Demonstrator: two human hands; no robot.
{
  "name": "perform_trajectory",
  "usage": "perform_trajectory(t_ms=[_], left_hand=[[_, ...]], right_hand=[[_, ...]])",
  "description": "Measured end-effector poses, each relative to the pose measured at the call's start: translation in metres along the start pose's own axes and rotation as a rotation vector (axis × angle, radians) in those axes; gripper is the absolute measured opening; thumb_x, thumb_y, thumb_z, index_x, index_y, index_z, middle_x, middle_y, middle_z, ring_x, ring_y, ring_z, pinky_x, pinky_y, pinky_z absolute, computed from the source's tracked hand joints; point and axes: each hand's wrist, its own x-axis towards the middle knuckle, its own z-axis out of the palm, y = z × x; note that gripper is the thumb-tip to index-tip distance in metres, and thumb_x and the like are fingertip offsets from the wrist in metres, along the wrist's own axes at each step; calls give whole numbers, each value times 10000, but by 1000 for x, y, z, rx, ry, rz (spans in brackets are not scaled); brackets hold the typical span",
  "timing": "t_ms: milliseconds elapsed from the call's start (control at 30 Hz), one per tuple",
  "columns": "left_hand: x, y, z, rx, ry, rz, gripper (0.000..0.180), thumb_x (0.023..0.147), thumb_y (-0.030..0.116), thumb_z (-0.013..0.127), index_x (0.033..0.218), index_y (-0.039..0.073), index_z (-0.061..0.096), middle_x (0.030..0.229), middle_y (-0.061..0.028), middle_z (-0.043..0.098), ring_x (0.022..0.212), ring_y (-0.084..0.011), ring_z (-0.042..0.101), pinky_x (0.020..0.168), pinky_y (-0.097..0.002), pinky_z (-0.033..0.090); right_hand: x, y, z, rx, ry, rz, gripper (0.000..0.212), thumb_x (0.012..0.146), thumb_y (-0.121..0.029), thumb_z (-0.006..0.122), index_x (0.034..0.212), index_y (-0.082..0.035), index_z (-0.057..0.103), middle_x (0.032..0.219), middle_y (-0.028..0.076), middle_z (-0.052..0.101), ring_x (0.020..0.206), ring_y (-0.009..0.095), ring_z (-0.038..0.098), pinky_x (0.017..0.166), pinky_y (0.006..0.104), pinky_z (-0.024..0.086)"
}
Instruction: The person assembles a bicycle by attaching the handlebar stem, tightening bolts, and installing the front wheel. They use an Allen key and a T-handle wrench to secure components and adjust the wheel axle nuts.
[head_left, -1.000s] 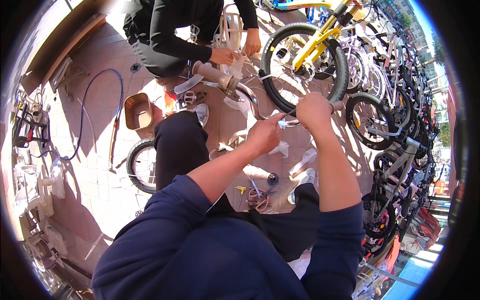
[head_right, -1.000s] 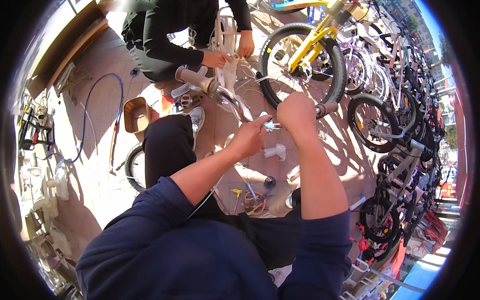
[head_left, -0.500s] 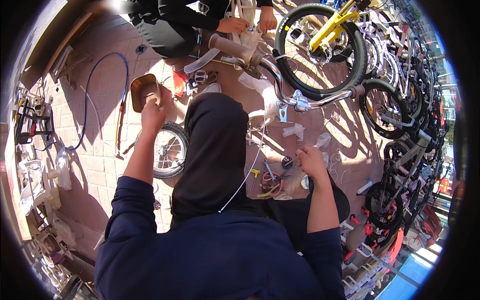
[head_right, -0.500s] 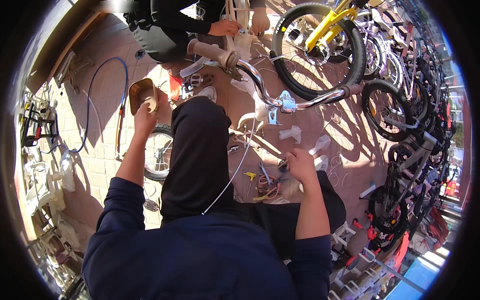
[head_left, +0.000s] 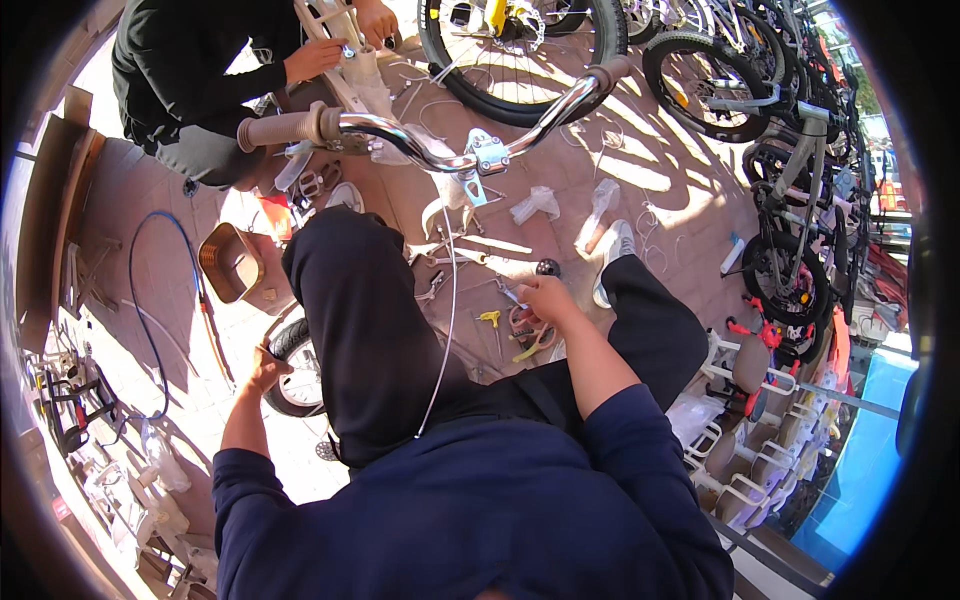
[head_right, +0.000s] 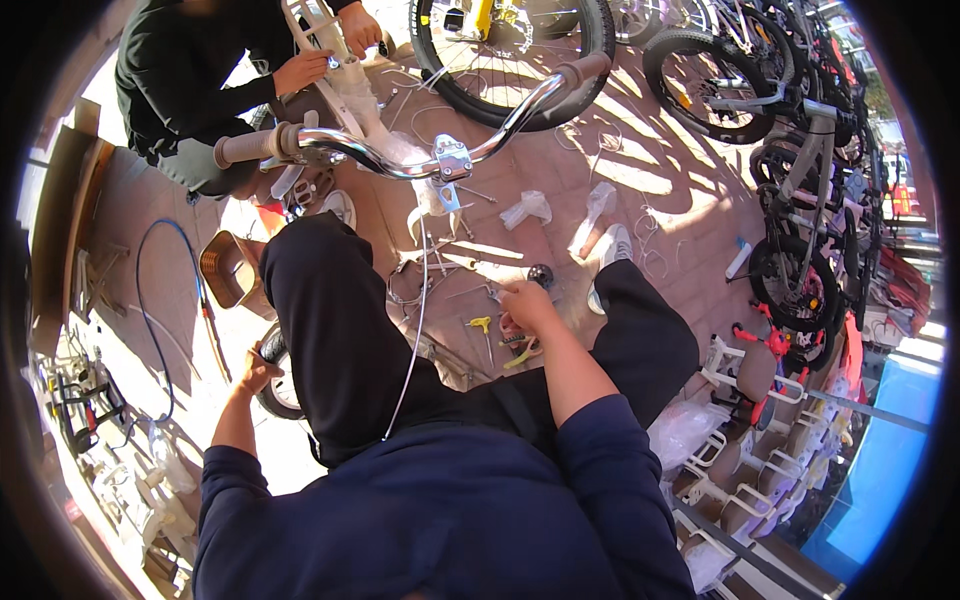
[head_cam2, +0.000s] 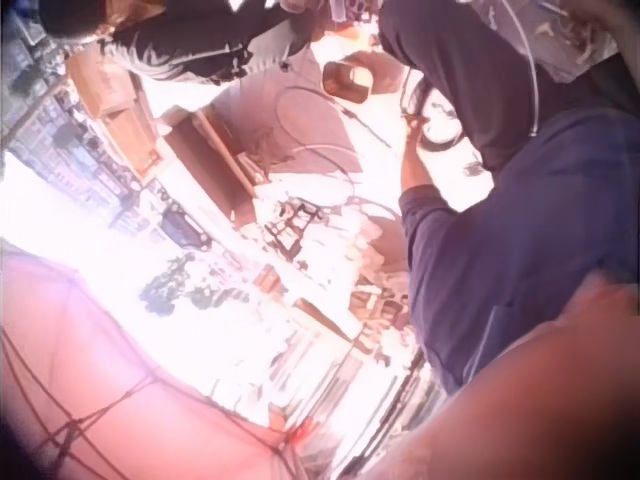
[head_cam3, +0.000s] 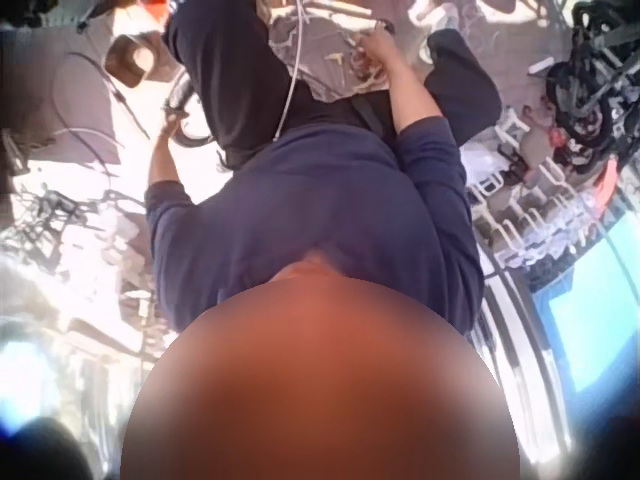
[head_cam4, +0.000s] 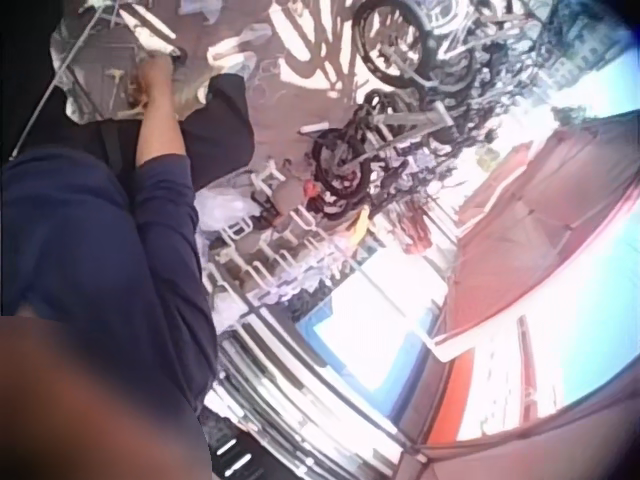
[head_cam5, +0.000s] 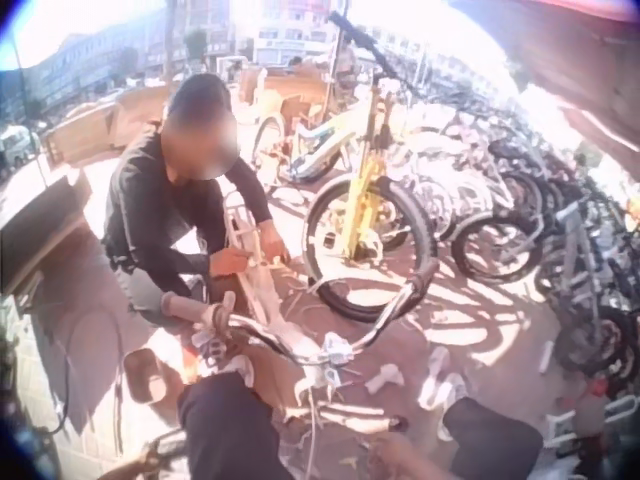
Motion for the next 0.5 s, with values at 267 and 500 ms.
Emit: perform_trajectory(t_ms=[267, 500], left_hand=[[-238, 199, -175, 115, 544, 103, 470, 604, 33, 738, 1056, 0, 613, 850, -56, 609, 753, -176, 544, 719, -309, 461], [-341, 298, -257, -190, 769, 871, 669, 670, 212, 835, 1261, -14, 617, 1052, -117, 692, 948, -197, 660, 853, -312, 489]], right_hand=[[-8, -47, -16, 272, 86, -220, 295, 1008, -223, 592, 1184, 4, 660, 972, 88, 725, 723, 158, 701, 576, 282, 544], [-90, -113, -18, 482, 92, -617, 249, 1016, -205, 600, 1074, 22, 687, 909, 56, 729, 703, 115, 678, 610, 262, 546]])
